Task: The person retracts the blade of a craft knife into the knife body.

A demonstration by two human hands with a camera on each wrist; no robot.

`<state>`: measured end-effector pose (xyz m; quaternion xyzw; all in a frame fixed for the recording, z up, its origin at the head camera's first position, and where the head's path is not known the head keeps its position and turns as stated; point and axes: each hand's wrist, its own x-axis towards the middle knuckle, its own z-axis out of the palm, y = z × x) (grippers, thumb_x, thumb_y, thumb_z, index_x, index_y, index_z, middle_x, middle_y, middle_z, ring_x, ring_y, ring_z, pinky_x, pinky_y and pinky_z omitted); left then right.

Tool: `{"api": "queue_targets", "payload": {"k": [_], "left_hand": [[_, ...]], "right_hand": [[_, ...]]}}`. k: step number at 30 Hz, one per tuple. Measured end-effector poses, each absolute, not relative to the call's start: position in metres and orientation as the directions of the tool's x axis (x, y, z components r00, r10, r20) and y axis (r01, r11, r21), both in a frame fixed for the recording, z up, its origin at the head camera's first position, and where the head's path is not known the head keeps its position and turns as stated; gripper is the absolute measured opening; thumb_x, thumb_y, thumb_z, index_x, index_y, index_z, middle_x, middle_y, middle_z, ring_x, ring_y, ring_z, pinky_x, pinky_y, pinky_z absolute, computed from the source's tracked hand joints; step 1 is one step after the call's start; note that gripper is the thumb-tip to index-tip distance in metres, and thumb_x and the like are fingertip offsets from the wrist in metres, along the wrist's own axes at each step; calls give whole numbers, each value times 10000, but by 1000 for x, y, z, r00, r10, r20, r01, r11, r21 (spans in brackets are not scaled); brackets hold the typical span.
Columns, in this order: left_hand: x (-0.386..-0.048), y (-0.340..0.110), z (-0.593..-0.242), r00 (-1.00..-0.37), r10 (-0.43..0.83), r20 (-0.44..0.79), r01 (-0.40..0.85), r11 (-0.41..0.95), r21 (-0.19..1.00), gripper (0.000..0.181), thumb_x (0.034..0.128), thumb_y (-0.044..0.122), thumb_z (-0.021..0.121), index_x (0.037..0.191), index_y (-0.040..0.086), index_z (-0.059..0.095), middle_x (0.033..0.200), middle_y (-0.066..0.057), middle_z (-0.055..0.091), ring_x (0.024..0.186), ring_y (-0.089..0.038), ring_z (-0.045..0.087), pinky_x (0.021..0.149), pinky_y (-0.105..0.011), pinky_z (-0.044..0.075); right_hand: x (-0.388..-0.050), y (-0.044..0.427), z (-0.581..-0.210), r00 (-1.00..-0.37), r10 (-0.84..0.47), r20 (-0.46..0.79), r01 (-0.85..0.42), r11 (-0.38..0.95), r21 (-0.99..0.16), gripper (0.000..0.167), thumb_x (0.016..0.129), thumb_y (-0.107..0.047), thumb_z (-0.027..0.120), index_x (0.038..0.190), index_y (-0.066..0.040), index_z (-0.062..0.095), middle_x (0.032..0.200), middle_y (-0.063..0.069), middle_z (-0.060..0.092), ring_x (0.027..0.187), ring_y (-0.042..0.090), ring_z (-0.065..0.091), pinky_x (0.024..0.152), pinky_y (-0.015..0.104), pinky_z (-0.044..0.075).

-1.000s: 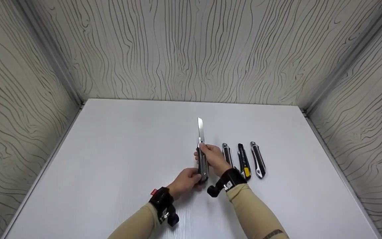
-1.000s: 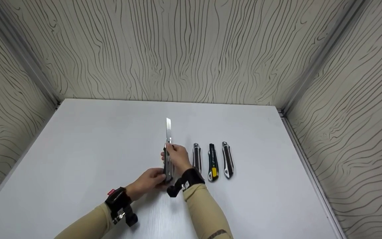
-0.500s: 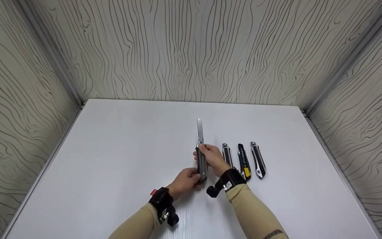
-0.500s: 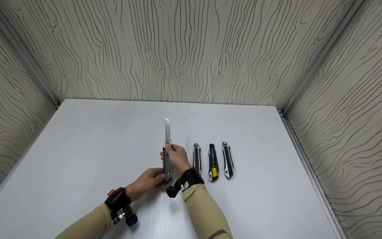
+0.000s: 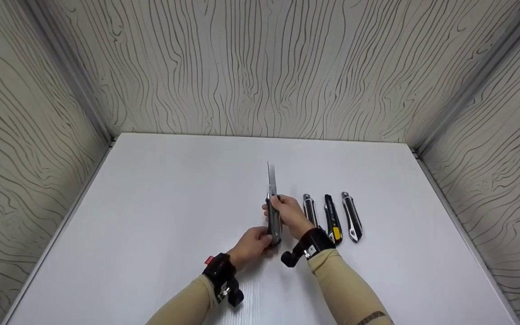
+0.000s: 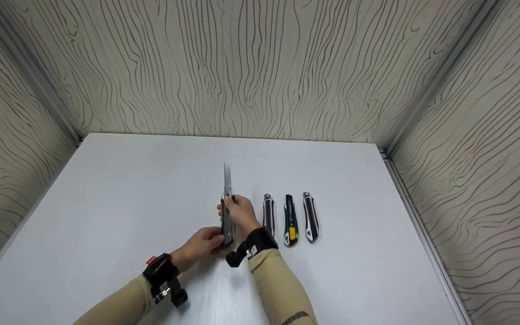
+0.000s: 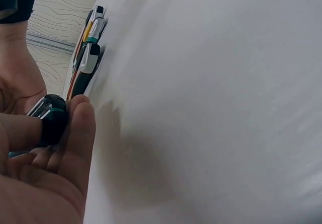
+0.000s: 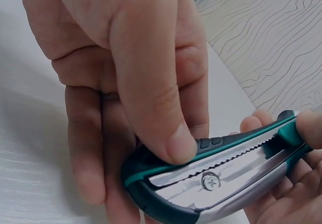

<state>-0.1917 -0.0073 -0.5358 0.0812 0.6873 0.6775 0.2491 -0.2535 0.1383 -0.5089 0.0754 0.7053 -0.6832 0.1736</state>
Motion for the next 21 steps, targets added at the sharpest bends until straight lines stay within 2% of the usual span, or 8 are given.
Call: {"api": "queue_targets", "payload": {"k": [5, 9, 12, 16, 21], "left_hand": [[-192, -7, -537, -861, 447, -242, -249, 44, 967, 244, 995, 44, 438, 1151, -96, 562, 956, -210, 659, 787, -200, 625, 721, -340, 561], [-192, -9, -539, -849, 460, -260, -296, -7, 955, 281, 993, 74, 451, 1218, -79, 523, 1063, -222, 667, 935, -263, 684, 823, -378, 580], [-192, -11, -540, -827, 494, -266, -327, -40, 944, 290, 997, 71, 451, 1244, -69, 514, 1121, -234, 659, 1026, -288, 678, 895, -409, 566], [-193, -11, -541, -817, 525, -238, -312, -55, 948, 267, 1000, 42, 440, 1229, -67, 523, 1128, -243, 656, 1019, -265, 668, 914, -420, 555], [-193, -10, -543, -823, 532, -196, -272, -67, 960, 277, 1005, 27, 424, 1253, -72, 495, 1170, -264, 638, 1030, -245, 669, 939, -422, 545]], "right_hand": [[-253, 139, -509, -932, -139, -335, 333, 43, -942, 353, 1041, -215, 445, 1247, 52, 550, 1085, 149, 676, 891, 168, 661, 827, 304, 561], [-253, 139, -507, -933, -137, -331, 332, 21, -943, 376, 1045, -240, 435, 1264, 46, 544, 1092, 131, 671, 904, 169, 665, 854, 323, 563], [-253, 139, -505, -930, -145, -339, 345, -21, -938, 375, 1047, -241, 427, 1269, 41, 537, 1083, 124, 669, 895, 170, 666, 868, 334, 565], [-254, 138, -505, -925, -172, -338, 355, -76, -932, 400, 1043, -276, 436, 1288, 31, 517, 1070, 118, 672, 902, 172, 664, 877, 334, 571], [-253, 138, -505, -929, -200, -310, 330, -73, -941, 453, 1044, -330, 424, 1304, 32, 507, 1068, 120, 682, 927, 181, 681, 876, 336, 575]]}}
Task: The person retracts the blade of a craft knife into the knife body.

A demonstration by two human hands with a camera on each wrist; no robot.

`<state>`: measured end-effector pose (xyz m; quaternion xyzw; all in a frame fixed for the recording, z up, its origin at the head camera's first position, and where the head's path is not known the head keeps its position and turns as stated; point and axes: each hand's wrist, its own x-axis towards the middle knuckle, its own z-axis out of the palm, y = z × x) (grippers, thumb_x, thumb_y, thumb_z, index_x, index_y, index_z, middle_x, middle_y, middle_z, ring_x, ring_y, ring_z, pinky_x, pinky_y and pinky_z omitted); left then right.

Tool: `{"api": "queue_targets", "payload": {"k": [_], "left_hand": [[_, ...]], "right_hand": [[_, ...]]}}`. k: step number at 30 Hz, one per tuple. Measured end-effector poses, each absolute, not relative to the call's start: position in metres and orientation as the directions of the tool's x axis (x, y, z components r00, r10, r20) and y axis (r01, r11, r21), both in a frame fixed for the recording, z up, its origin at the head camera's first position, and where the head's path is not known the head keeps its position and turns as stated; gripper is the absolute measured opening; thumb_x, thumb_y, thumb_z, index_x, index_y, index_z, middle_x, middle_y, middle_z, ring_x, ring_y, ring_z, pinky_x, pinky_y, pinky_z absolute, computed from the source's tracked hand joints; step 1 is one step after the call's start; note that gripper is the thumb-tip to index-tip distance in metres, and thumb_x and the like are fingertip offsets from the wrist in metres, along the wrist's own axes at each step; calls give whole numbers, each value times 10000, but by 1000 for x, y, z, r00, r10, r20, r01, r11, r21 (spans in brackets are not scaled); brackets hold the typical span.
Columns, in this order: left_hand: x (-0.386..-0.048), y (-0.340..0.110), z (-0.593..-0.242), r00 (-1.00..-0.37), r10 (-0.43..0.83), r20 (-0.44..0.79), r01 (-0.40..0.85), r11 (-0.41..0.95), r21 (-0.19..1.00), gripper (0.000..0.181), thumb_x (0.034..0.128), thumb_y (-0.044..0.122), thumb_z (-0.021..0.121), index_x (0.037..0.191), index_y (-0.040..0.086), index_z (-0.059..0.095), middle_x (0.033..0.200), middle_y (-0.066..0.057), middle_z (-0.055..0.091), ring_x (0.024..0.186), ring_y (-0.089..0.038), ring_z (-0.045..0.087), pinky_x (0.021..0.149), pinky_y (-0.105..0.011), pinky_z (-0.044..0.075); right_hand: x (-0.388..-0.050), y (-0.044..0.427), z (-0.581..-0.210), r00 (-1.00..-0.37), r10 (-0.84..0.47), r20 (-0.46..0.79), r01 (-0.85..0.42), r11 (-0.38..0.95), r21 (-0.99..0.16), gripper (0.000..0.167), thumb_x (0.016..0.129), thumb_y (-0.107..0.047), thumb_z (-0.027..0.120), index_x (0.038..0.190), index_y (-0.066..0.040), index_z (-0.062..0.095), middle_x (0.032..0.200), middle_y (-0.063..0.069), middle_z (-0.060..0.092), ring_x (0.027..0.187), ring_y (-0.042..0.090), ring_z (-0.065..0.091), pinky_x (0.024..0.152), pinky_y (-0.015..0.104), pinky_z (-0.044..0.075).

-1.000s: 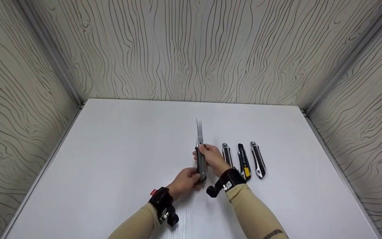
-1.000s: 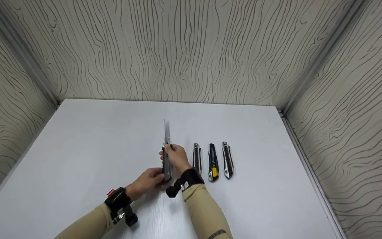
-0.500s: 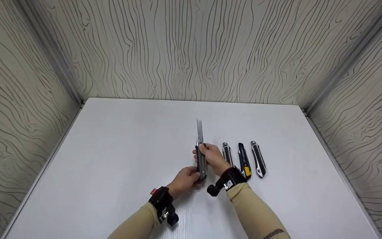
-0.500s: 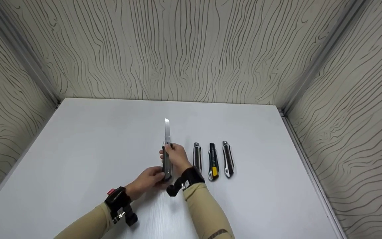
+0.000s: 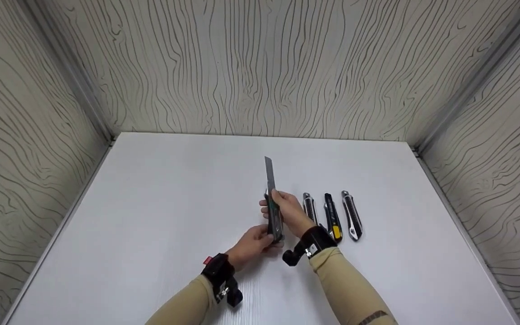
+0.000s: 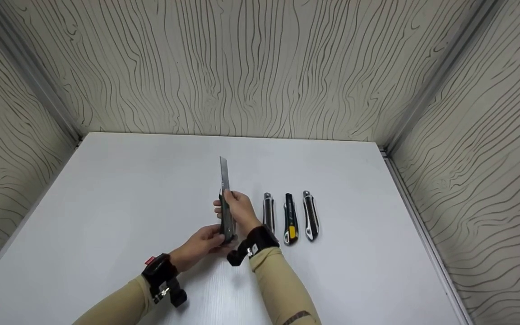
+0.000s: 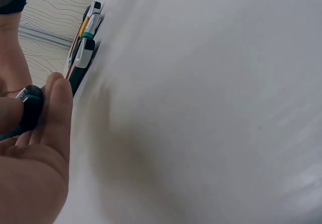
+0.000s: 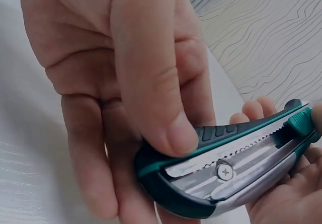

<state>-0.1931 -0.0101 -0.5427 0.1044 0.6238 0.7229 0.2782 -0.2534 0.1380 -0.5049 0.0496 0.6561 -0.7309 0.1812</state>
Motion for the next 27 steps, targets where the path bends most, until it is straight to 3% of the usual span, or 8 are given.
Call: {"api": "queue_targets", "payload": {"k": [16, 27], "left_hand": [[-189, -8, -542, -838, 499, -220, -283, -53, 958, 312, 1008, 7, 398, 1292, -114, 445, 1180, -282, 623, 1035, -277, 674, 924, -420, 554], [-191, -8, -541, -847, 479, -231, -286, -45, 957, 321, 1003, 3, 394, 1297, -112, 448, 1149, -274, 639, 1021, -285, 681, 915, -421, 559]], "right_hand": [[-252, 137, -509, -940, -215, -263, 275, -26, -961, 388, 1033, -257, 475, 1216, 77, 547, 1015, 108, 677, 867, 155, 677, 855, 322, 580], [-250, 135, -508, -944, -206, -259, 273, -42, -961, 400, 1034, -225, 471, 1261, 104, 491, 1066, 125, 642, 886, 162, 641, 875, 320, 571]]}}
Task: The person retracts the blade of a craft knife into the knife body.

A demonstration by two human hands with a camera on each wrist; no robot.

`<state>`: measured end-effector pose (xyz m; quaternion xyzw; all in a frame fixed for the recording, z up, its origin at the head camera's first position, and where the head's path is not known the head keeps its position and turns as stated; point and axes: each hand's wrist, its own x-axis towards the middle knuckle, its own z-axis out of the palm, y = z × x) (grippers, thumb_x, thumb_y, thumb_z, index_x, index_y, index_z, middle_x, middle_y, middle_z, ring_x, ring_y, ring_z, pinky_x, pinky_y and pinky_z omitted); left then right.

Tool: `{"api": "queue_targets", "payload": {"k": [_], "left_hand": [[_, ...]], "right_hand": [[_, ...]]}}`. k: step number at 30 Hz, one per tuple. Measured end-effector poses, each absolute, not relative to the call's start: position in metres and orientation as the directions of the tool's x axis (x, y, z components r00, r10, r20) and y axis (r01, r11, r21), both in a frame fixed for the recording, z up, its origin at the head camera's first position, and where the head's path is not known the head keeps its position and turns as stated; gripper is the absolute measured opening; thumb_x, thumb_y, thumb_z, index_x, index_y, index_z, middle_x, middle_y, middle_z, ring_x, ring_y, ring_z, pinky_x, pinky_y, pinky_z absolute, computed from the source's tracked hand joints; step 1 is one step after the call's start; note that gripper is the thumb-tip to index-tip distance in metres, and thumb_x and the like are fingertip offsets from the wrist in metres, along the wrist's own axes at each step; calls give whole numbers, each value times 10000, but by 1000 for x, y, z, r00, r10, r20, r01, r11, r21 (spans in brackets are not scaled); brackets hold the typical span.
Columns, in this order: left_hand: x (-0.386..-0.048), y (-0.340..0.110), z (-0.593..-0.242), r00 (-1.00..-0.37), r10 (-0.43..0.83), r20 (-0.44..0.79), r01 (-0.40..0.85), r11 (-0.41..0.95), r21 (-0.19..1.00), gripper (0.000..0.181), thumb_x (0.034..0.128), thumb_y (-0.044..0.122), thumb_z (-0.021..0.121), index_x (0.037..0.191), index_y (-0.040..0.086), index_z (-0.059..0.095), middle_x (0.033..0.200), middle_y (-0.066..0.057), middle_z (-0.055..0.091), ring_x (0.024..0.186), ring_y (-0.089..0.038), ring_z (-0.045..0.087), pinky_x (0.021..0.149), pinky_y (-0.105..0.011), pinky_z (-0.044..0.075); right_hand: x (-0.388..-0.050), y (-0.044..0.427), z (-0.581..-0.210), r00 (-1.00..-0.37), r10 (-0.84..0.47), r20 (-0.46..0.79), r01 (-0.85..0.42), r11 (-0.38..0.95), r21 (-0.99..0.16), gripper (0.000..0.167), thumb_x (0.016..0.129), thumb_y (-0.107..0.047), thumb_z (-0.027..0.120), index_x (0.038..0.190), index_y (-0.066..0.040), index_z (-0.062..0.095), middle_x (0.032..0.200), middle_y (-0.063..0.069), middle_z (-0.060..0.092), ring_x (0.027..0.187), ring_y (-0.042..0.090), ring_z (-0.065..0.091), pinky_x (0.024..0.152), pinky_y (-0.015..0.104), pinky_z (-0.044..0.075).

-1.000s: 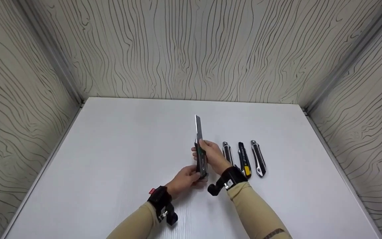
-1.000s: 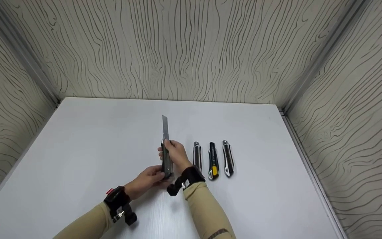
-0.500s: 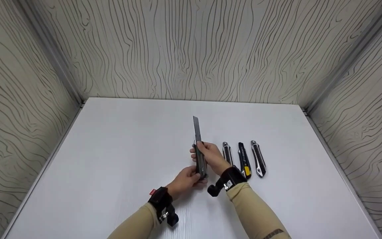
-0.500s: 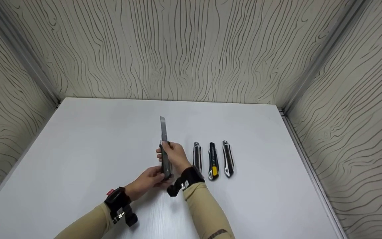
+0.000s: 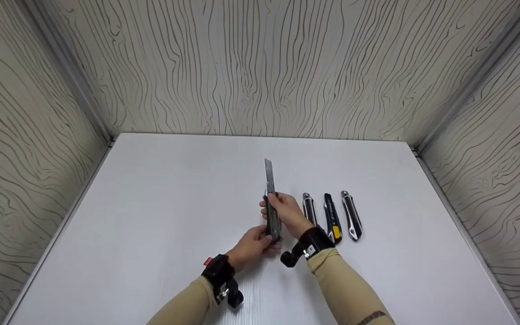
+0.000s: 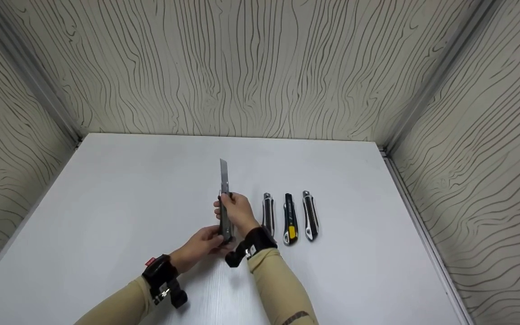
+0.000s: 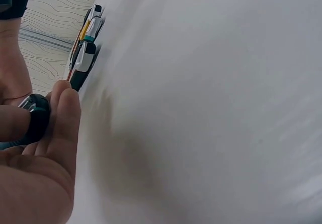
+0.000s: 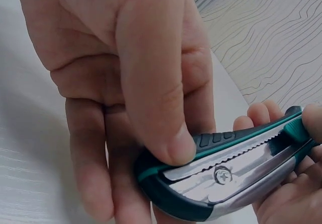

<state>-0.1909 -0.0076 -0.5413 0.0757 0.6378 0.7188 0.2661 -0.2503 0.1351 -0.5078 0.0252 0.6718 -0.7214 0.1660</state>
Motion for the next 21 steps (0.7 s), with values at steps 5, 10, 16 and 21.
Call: {"api": "queue_targets", "payload": {"k": [5, 10, 16, 21], "left_hand": [[-190, -8, -541, -850, 474, -230, -281, -37, 959, 320, 1003, 8, 395, 1295, -107, 455, 1132, -265, 648, 1021, -291, 683, 918, -427, 557], [-190, -8, -542, -850, 477, -223, -272, -37, 962, 304, 1003, 7, 388, 1276, -105, 463, 1109, -262, 653, 1014, -296, 682, 914, -435, 559], [-191, -8, -543, -848, 483, -220, -269, -32, 963, 308, 999, -3, 381, 1278, -110, 452, 1104, -261, 653, 995, -274, 680, 900, -427, 565], [-191, -8, -542, -851, 474, -224, -270, -29, 963, 304, 997, -5, 380, 1270, -115, 454, 1093, -253, 657, 981, -263, 680, 885, -413, 571]], "right_hand": [[-250, 135, -508, -941, -201, -272, 284, -31, -958, 385, 1037, -212, 461, 1265, 96, 493, 1077, 127, 641, 893, 160, 639, 882, 323, 570], [-251, 134, -508, -939, -201, -279, 289, -20, -957, 372, 1040, -197, 449, 1273, 89, 494, 1104, 144, 636, 904, 162, 639, 888, 324, 568], [-251, 135, -510, -937, -214, -277, 285, -8, -958, 371, 1043, -189, 443, 1286, 89, 481, 1119, 142, 629, 919, 162, 634, 904, 323, 561], [-251, 135, -510, -935, -216, -283, 290, -4, -957, 355, 1043, -173, 439, 1292, 77, 483, 1123, 138, 629, 927, 164, 634, 914, 328, 557]]}}
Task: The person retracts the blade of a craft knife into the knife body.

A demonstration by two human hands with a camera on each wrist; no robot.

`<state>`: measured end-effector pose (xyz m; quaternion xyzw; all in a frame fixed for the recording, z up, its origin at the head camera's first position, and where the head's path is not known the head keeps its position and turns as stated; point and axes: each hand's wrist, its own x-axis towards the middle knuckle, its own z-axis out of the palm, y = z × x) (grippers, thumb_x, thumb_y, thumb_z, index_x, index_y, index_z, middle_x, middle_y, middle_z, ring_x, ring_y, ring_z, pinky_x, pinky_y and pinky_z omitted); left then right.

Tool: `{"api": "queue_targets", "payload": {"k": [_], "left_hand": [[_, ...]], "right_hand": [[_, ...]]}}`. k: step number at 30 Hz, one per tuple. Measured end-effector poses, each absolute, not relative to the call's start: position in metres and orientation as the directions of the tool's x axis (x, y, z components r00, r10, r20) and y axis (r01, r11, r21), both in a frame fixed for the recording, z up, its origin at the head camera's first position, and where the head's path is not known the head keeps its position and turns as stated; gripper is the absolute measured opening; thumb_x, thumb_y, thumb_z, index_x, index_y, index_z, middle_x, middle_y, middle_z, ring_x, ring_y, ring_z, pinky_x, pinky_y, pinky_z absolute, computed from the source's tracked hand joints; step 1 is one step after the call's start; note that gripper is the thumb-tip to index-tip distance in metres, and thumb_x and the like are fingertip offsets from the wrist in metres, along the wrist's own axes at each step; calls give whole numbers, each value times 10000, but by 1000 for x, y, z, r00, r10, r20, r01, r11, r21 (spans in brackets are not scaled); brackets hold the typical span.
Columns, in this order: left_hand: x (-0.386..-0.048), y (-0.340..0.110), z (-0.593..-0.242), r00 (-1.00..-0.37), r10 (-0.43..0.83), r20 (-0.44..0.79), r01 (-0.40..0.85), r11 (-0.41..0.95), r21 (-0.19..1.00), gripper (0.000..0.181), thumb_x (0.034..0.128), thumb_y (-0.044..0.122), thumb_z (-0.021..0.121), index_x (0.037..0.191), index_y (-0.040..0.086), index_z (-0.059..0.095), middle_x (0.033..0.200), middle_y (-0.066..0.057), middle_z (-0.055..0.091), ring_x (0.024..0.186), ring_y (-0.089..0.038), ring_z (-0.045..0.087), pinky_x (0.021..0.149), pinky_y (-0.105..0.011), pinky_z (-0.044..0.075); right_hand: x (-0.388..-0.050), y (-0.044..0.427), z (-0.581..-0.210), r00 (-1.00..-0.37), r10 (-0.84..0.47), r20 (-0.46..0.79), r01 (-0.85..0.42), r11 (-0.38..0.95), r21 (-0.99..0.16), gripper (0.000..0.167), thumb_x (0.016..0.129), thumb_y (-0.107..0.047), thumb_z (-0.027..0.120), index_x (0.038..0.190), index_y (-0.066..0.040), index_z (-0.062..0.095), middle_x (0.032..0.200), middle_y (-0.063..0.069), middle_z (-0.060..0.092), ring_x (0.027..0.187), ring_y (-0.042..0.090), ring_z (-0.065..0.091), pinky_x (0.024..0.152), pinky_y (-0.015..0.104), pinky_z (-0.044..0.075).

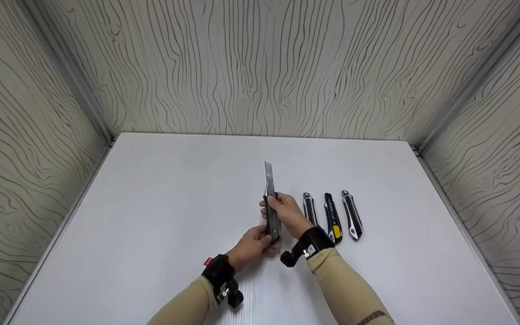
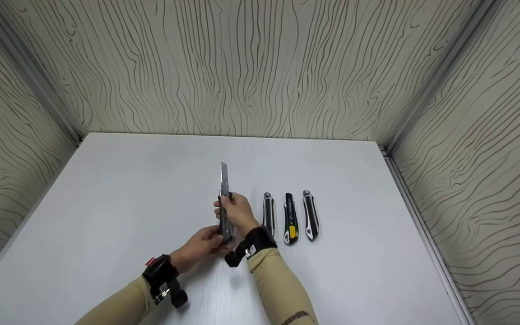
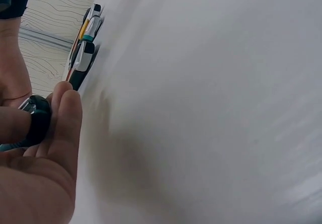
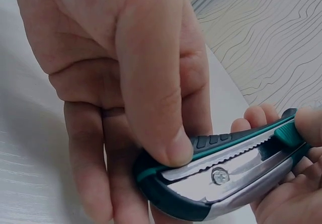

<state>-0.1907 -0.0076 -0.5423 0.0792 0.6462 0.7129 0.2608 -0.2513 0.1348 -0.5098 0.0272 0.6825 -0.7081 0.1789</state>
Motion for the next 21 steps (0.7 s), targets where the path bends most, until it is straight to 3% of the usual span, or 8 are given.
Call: {"api": "queue_targets", "payload": {"k": [21], "left_hand": [[-190, -9, -543, -857, 465, -223, -264, -24, 964, 278, 995, -6, 380, 1236, -108, 476, 1088, -269, 659, 993, -287, 686, 884, -412, 572]], "right_hand": [[-252, 134, -510, -936, -223, -271, 286, -36, -958, 337, 1028, -115, 457, 1297, 88, 474, 1167, 187, 640, 927, 170, 648, 925, 337, 556]]}}
